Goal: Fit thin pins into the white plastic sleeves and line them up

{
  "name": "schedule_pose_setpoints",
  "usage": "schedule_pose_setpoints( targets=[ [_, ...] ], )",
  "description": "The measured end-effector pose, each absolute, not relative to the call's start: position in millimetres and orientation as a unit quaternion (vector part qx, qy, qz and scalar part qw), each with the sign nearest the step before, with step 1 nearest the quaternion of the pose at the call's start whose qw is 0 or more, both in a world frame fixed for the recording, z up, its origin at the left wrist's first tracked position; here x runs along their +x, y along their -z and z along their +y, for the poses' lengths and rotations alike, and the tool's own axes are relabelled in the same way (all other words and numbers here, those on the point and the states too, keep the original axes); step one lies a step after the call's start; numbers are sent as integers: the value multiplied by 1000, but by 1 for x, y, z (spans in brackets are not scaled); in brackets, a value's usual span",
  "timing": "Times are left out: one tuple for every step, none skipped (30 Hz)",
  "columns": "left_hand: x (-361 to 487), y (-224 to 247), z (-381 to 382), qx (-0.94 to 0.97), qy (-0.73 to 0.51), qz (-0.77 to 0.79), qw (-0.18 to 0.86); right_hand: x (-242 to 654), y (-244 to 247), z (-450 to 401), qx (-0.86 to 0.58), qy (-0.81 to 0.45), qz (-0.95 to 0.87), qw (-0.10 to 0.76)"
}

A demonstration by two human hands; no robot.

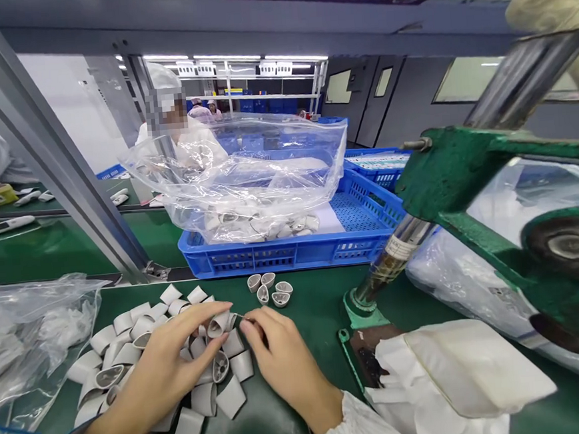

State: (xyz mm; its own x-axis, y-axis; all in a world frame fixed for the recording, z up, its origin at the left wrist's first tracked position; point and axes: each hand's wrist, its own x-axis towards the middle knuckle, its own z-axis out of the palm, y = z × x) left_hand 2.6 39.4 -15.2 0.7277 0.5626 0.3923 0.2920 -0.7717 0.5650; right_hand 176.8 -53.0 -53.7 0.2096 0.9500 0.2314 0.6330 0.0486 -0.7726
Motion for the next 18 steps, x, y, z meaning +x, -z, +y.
schedule_pose_setpoints(
  targets=[
    [2, 17, 39, 897, -285, 241, 236, 178, 53, -53, -662, -184, -589, 425],
    [1, 18, 38, 895, -292, 246, 233, 180, 51, -54, -662, -176, -583, 438],
    [0, 20, 37, 892, -299, 249, 230, 181, 49, -54, -662, -168, -579, 445],
    [-1, 21, 36, 890, -304, 250, 230, 181, 47, -56, -662, -158, -580, 448],
    [-1, 22, 35, 889, -307, 248, 234, 181, 45, -57, -660, -148, -586, 448],
    [-2, 23, 34, 887, -308, 244, 240, 180, 42, -59, -654, -135, -593, 450],
    [-1, 24, 32, 886, -308, 242, 248, 179, 39, -61, -644, -119, -604, 454],
    [-1, 25, 30, 885, -306, 242, 256, 177, 36, -63, -633, -103, -615, 459],
    [0, 25, 28, 885, -303, 240, 260, 175, 34, -64, -620, -89, -628, 462],
    [0, 25, 25, 886, -301, 235, 263, 173, 32, -66, -609, -78, -639, 464],
    [1, 24, 23, 888, -299, 227, 266, 170, 31, -67, -602, -68, -647, 464],
    [2, 23, 21, 890, -297, 217, 270, 168, 31, -67, -597, -60, -651, 464],
    [3, 22, 19, 890, -297, 207, 276, 167, 31, -68, -596, -56, -653, 464],
    [3, 21, 18, 889, -301, 200, 283, 166, 31, -68, -596, -56, -653, 464],
    [4, 21, 16, 886, -303, 197, 290, 165, 31, -69, -598, -57, -652, 463],
    [5, 20, 16, 883, -306, 197, 296, 164, 32, -69, -600, -60, -650, 462],
    [5, 20, 15, 881, -308, 198, 300, 164, 32, -69, -602, -62, -650, 460],
    [6, 20, 15, 879, -310, 197, 303, 164, 32, -70, -603, -64, -650, 459]
  ],
)
